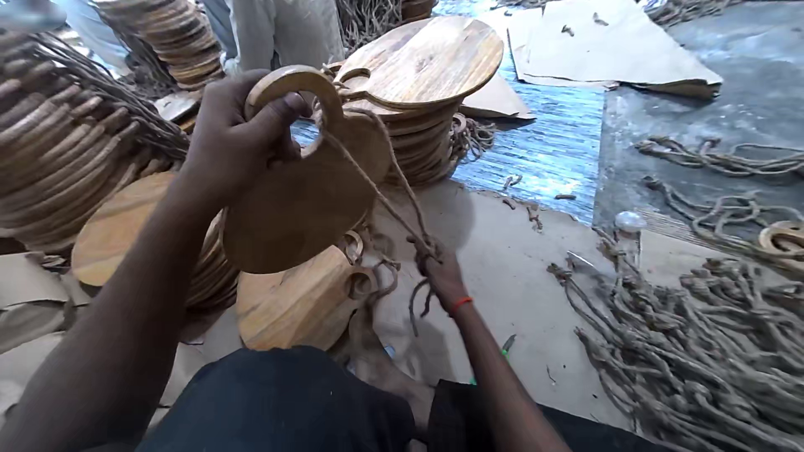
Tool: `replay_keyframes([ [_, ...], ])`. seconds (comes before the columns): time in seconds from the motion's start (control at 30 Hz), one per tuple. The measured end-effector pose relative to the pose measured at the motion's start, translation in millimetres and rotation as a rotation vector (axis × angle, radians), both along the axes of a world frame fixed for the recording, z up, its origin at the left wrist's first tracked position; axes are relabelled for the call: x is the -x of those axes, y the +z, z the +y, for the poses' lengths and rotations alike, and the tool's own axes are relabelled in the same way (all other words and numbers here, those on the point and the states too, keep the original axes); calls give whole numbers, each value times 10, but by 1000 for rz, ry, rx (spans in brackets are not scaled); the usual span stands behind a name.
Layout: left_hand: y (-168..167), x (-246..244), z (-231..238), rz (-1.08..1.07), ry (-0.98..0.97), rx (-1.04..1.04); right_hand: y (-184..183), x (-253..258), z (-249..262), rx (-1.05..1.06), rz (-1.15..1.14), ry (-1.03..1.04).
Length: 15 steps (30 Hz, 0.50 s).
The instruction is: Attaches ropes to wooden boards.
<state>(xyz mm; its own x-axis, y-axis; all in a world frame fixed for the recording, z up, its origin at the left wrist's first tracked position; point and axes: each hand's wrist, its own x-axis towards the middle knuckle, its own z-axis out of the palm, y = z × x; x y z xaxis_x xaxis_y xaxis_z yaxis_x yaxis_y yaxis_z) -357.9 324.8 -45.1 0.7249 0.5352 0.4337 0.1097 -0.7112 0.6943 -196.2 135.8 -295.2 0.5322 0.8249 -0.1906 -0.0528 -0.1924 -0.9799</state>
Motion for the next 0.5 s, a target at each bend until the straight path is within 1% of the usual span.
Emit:
replay_keyframes([
  [0.07, -90, 33, -42, 185, 152, -95, 88, -263, -278, 0, -85, 36],
  [0.13, -325, 20, -87, 450, 222, -120, 156, -483, -486, 13, -210, 44],
  [0.2, -790, -1, -122, 731, 277, -115, 179, -654, -632, 26, -302, 56],
  [0.27, -1365, 29, -256, 969, 341, -44, 142, -772, -755, 57, -336, 45],
  [0.33, -1939, 93, -415, 1125, 382, 56, 73, -845, -857, 118, -322, 69],
  [0.37, -2149, 122, -495, 1212, 359, 99, 54, -864, -895, 170, -323, 100],
  [0.4, -2289, 137, -557, 1313, 299, 153, 66, -858, -925, 218, -323, 133],
  [0.47, -2389, 164, -547, 1460, 114, 271, 155, -785, -959, 251, -321, 195],
  [0.5, -2335, 154, -477, 1522, 14, 321, 214, -732, -979, 246, -323, 227],
])
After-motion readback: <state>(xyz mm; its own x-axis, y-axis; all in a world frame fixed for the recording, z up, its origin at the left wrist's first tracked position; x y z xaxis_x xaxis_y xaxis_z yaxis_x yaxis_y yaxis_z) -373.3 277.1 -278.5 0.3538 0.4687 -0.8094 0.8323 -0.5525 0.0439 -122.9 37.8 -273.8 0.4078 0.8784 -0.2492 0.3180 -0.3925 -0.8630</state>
